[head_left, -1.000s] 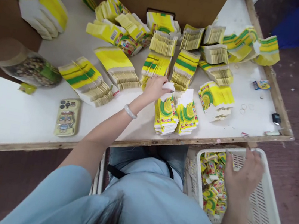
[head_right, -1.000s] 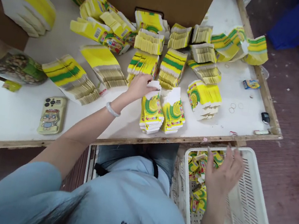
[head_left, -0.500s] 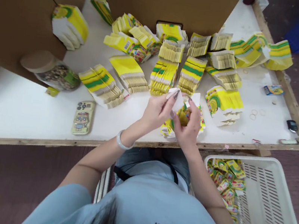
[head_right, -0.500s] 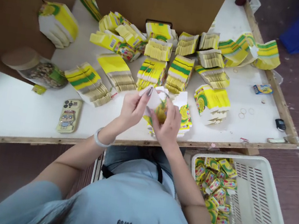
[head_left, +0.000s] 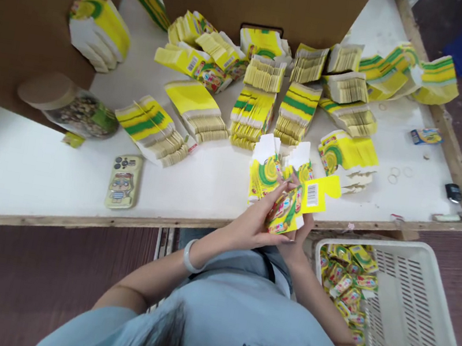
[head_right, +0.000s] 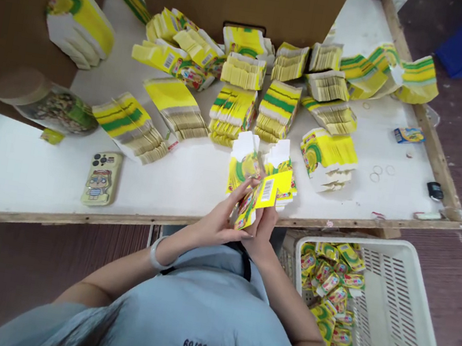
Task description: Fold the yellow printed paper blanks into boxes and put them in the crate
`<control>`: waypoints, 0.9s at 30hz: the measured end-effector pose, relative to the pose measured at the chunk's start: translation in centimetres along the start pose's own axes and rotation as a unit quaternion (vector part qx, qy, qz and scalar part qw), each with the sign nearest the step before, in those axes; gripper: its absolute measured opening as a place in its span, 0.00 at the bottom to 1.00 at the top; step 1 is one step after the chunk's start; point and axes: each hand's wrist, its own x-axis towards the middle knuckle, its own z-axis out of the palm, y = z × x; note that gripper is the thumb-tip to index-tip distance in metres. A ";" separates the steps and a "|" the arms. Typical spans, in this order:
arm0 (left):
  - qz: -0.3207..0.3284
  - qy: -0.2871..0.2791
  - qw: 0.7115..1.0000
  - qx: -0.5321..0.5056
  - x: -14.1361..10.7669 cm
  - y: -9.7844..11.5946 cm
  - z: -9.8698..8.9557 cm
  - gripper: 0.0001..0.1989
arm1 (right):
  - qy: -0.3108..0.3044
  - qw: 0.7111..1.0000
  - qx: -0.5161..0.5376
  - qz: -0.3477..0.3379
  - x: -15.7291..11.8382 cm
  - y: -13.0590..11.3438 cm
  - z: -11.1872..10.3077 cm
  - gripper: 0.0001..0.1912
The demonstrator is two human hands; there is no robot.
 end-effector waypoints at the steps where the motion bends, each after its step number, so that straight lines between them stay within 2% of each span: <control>1: 0.001 0.015 1.000 0.001 -0.2 0.0 0.3 0.48 | 0.018 1.000 0.016 0.003 -0.1 -0.3 0.1 0.24; 4: -0.012 0.073 0.997 0.003 -0.8 0.2 0.7 0.37 | 0.076 0.994 0.081 0.020 0.2 -1.5 0.2 0.23; 7: -0.096 0.121 0.987 -0.048 -1.6 0.4 1.1 0.30 | 0.097 0.990 0.092 0.043 0.6 -2.8 0.1 0.20; 9: -0.162 0.136 0.971 -0.112 -2.1 0.5 1.4 0.32 | 0.104 0.988 0.096 0.058 0.4 -3.1 0.1 0.18; 11: -0.196 0.149 0.954 -0.168 -2.8 0.7 1.8 0.35 | 0.110 0.983 0.121 0.077 -0.5 -2.8 0.2 0.16; 15: -0.215 0.183 0.933 -0.222 -5.2 0.9 2.8 0.45 | 0.091 0.981 0.143 0.096 -3.5 -1.1 0.1 0.26; 18: -0.231 0.159 0.935 -0.219 -7.5 0.9 2.7 0.42 | 0.044 0.986 0.132 0.094 -5.6 0.2 -0.8 0.20; 21: -0.232 0.100 0.943 -0.215 -8.8 0.9 2.0 0.30 | -0.051 0.981 0.146 0.118 -6.5 0.5 -2.0 0.13; 23: -0.235 0.072 0.950 -0.193 -8.9 0.9 1.4 0.23 | -0.103 0.976 0.145 0.124 -6.6 0.3 -2.5 0.12; 25: -0.234 0.066 0.958 -0.155 -8.6 0.7 1.2 0.21 | -0.116 0.978 0.132 0.116 -6.6 0.3 -2.6 0.14; 27: -0.220 0.083 0.963 -0.131 -8.3 0.5 1.2 0.23 | -0.080 0.987 0.099 0.100 -6.7 0.5 -2.6 0.13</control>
